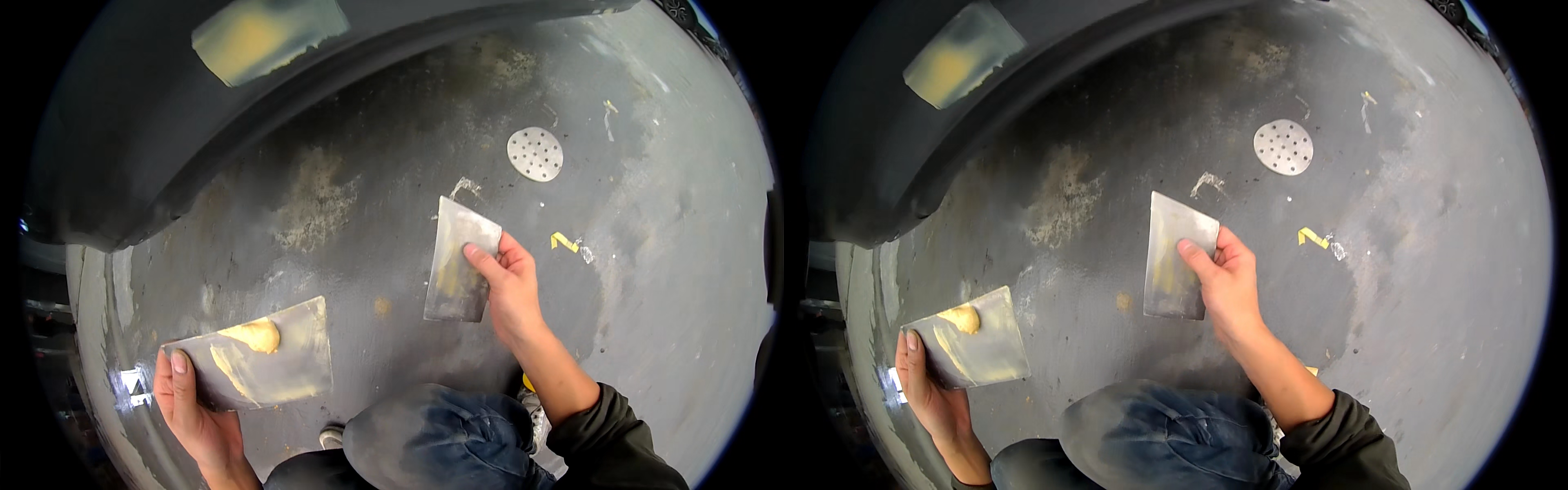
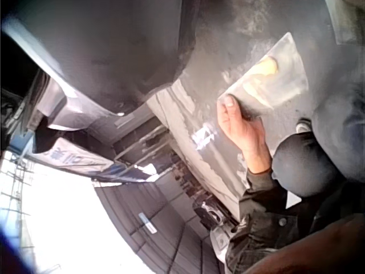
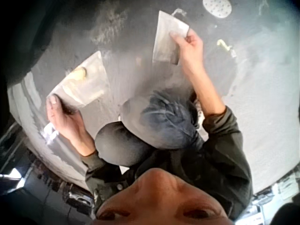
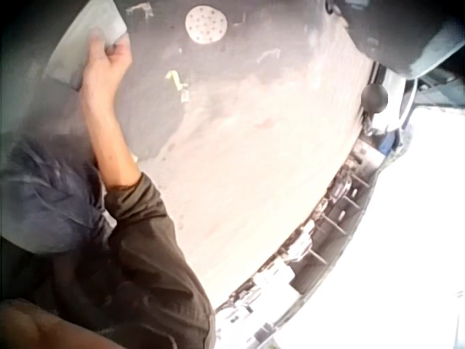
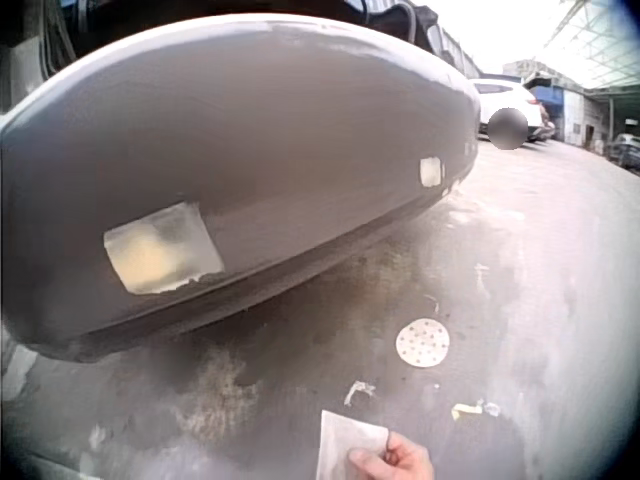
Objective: The person applies a yellowish filler to the rear bumper of a gray car using a metal spreader. They smooth the filler over several spots and then scrape the spreader clean.
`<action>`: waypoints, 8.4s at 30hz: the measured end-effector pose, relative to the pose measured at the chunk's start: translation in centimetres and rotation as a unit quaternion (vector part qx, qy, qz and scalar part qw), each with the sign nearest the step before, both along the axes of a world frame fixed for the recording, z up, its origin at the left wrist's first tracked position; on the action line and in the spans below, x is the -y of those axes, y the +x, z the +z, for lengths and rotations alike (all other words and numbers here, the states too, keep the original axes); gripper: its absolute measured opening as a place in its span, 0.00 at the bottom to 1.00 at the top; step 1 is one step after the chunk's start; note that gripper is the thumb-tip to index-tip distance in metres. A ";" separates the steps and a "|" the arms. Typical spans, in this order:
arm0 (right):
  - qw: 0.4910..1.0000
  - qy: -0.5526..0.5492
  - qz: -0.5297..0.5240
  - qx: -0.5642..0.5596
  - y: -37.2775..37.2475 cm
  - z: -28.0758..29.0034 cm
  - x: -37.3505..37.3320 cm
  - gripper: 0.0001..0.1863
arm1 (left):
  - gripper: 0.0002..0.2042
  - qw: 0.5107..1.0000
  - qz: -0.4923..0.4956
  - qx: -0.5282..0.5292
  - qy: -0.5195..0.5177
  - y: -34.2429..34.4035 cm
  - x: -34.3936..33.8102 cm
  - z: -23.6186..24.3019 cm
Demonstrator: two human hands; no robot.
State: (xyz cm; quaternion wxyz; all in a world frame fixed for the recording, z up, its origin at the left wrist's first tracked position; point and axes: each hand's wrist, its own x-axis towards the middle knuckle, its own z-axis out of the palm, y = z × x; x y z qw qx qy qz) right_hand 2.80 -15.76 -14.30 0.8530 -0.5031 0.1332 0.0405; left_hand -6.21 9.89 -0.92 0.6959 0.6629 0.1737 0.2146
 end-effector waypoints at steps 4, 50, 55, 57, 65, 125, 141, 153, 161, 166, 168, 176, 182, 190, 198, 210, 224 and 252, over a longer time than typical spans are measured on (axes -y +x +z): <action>0.999 -0.021 0.038 -0.013 0.0 -0.1 0.3 0.10 | 0.08 0.999 -0.034 -0.021 -0.014 -0.2 -0.2 0.2; 0.907 -0.162 0.051 0.384 6.2 4.8 1.5 0.05 | 0.14 0.999 -0.002 -0.029 0.029 -2.6 -2.4 0.5; 0.897 -0.168 0.005 0.410 5.5 5.3 2.7 0.04 | 0.09 0.999 -0.016 -0.009 0.033 -0.6 -1.3 -0.6; 0.910 -0.131 0.033 0.393 5.3 6.2 3.0 0.03 | 0.07 1.000 -0.023 -0.012 -0.004 -0.9 -0.7 -0.1; 0.880 -0.146 0.073 0.446 5.9 10.7 2.4 0.04 | 0.07 0.999 -0.028 -0.021 -0.025 -1.3 -1.3 -0.2; 0.561 -0.489 0.018 0.668 1.0 14.3 -1.4 0.14 | 0.10 0.997 -0.029 0.035 0.054 1.6 2.1 4.6; 0.612 -0.456 0.054 0.643 1.8 13.4 -0.3 0.08 | 0.10 0.996 0.062 0.057 0.025 2.5 1.3 3.7; 0.466 -0.525 -0.277 0.656 12.0 16.0 2.0 0.14 | 0.08 0.998 0.040 0.055 -0.002 1.8 0.9 3.2; 0.406 -0.558 -0.321 0.649 14.5 16.0 1.5 0.12 | 0.09 0.998 0.029 0.046 -0.007 2.1 0.9 2.7; 0.411 -0.551 -0.306 0.659 14.4 15.5 0.7 0.12 | 0.09 0.999 0.027 0.037 -0.024 2.1 0.9 2.9; 0.417 -0.546 -0.305 0.659 14.5 15.1 0.6 0.12 | 0.10 0.998 -0.002 0.030 -0.051 1.6 0.3 2.9; 0.417 -0.527 -0.337 0.659 16.1 15.6 -1.0 0.10 | 0.09 0.998 -0.003 0.020 -0.061 1.9 0.1 2.4; 0.416 -0.521 -0.336 0.665 15.5 15.2 -0.6 0.11 | 0.10 0.999 0.031 0.024 -0.010 2.7 1.0 2.4; 0.425 -0.536 -0.316 0.657 15.6 14.4 -0.5 0.10 | 0.09 0.999 0.026 0.030 -0.014 2.7 1.0 2.3; 0.435 -0.527 -0.334 0.649 16.6 14.8 -1.1 0.11 | 0.09 0.999 0.024 0.032 -0.020 2.8 1.2 2.5; 0.439 -0.530 -0.326 0.648 16.3 15.1 -0.9 0.11 | 0.09 0.999 0.004 0.039 -0.016 2.6 1.0 2.7; 0.445 -0.526 -0.328 0.646 15.9 14.4 -1.0 0.11 | 0.08 0.999 0.009 0.028 -0.024 2.3 0.9 2.7; 0.867 0.046 0.308 0.389 3.4 10.0 1.2 0.15 | 0.09 0.967 -0.111 -0.071 0.220 2.7 3.7 1.6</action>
